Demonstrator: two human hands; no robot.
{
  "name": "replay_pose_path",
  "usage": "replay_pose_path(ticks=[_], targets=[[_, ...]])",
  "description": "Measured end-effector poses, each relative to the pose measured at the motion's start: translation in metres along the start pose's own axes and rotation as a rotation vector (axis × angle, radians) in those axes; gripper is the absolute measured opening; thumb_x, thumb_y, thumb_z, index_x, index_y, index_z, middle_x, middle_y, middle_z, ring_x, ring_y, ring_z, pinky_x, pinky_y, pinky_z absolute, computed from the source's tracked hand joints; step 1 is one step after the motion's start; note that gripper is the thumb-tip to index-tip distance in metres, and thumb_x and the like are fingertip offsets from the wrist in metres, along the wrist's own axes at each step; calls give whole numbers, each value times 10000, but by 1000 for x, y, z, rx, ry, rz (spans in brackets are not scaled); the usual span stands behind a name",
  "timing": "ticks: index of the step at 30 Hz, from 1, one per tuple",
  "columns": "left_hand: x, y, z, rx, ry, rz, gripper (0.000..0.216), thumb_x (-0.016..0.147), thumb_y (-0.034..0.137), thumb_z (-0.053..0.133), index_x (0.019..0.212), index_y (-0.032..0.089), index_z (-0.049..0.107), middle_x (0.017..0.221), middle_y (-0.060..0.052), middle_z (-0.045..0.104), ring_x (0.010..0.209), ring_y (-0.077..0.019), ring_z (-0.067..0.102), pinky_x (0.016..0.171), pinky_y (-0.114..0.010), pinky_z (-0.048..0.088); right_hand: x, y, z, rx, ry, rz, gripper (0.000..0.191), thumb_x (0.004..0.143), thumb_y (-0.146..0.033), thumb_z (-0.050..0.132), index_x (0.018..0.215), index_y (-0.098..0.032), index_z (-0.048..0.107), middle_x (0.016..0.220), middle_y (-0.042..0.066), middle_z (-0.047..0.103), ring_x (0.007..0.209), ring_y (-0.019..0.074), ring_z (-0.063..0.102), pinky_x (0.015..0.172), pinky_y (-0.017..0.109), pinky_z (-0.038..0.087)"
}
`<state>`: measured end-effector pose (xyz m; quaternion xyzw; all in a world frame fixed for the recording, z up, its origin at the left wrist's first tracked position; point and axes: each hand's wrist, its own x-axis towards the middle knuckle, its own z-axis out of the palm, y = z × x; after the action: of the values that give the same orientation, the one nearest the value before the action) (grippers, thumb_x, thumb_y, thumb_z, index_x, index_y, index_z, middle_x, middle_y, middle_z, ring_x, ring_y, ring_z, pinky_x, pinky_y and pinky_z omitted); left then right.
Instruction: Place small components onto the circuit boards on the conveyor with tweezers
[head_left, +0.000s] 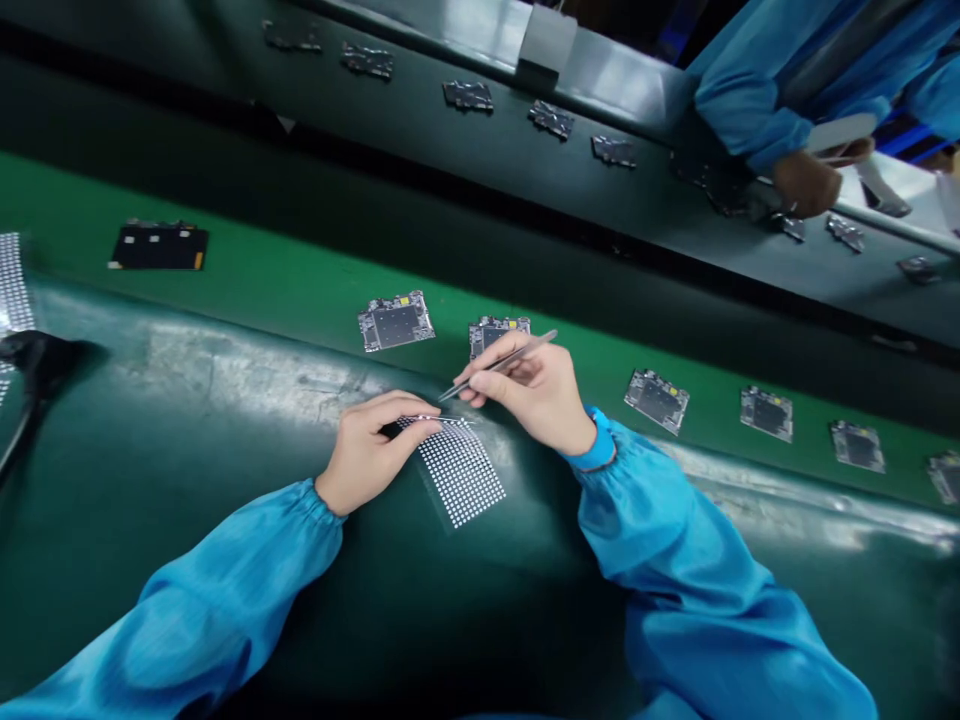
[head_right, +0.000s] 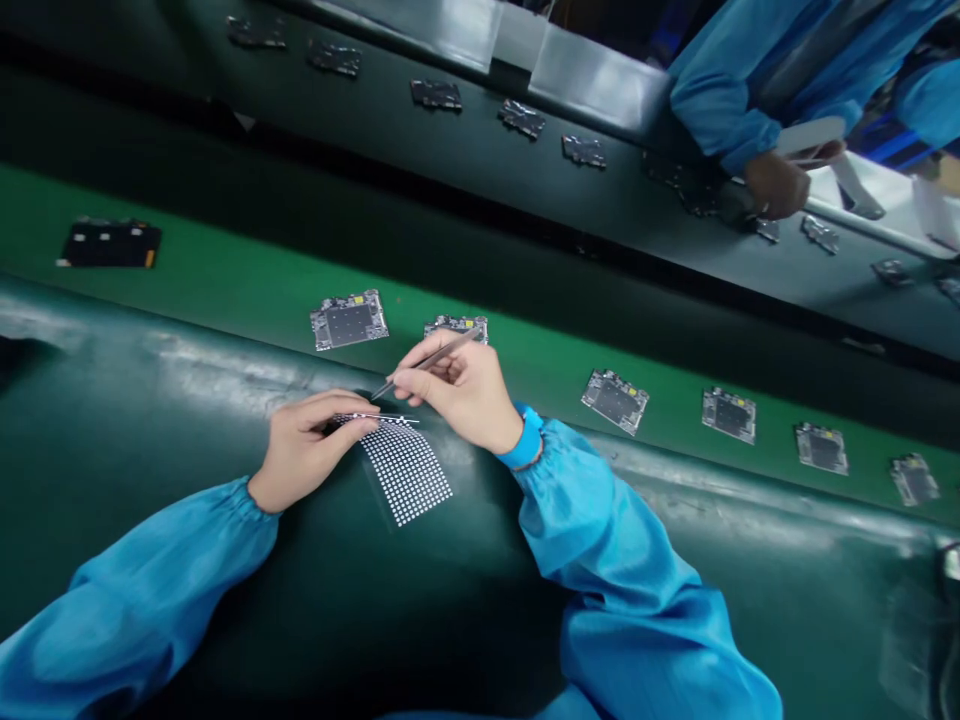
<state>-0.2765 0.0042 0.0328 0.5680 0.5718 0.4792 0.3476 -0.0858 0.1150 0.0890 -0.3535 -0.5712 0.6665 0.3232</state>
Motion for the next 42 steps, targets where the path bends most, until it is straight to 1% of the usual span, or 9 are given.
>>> replay_pose_path(ticks=[3,9,19,22,26,28,30,34,42], targets=[[0,-1,1,-14,11,13,55,881,270,781,891,217,794,895,-43,794,840,-177,751,785,-300,618,-8,1,8,3,-27,37,291,785,-370,884,856,-160,696,739,43,754,641,159,731,599,271,629],[0,-2,1,-35,11,20,57,879,269,782,880,213,791,879,-46,785,837,-180,748,765,-304,617,-6,5,9,-6,-35,79,289,782,-387,882,834,-166,703,726,32,745,634,154,723,588,270,627],[1,-1,1,-38,12,5,51,878,262,782,886,213,791,891,-49,789,835,-182,748,771,-309,619,-8,-1,11,-11,-27,65,286,788,-377,881,833,-155,707,674,31,738,598,153,719,579,269,629],[2,1,1,-43,8,-3,54,878,266,782,893,217,798,900,-50,794,850,-186,751,795,-316,624,11,1,10,-35,14,19,303,793,-394,872,839,-152,695,686,35,736,599,155,716,577,272,630],[2,1,0,-50,7,-11,63,881,272,783,912,220,803,914,-52,796,862,-188,754,803,-321,626,66,23,14,-60,106,-38,315,803,-395,852,844,-149,659,708,32,713,636,156,715,550,248,611],[2,1,0,-55,12,-18,65,880,266,785,917,218,804,918,-53,796,869,-187,755,807,-320,624,93,38,16,-68,128,-17,292,815,-361,841,846,-146,646,704,27,699,625,149,704,520,234,598],[2,1,1,-64,12,-24,62,878,259,787,919,216,806,918,-52,795,865,-183,755,809,-316,622,111,50,18,-77,133,31,253,833,-316,823,843,-144,638,675,16,683,586,139,686,480,217,577],[2,3,3,-81,8,-24,54,874,241,787,918,218,807,912,-48,792,851,-178,752,793,-309,621,120,60,17,-106,135,93,240,842,-291,816,833,-144,627,645,7,675,547,121,668,436,182,539],[2,1,2,-76,9,-16,52,871,230,791,918,211,805,914,-45,793,852,-168,753,798,-295,617,115,61,10,-125,145,86,208,845,-255,810,830,-139,637,649,14,685,546,125,676,423,174,534]])
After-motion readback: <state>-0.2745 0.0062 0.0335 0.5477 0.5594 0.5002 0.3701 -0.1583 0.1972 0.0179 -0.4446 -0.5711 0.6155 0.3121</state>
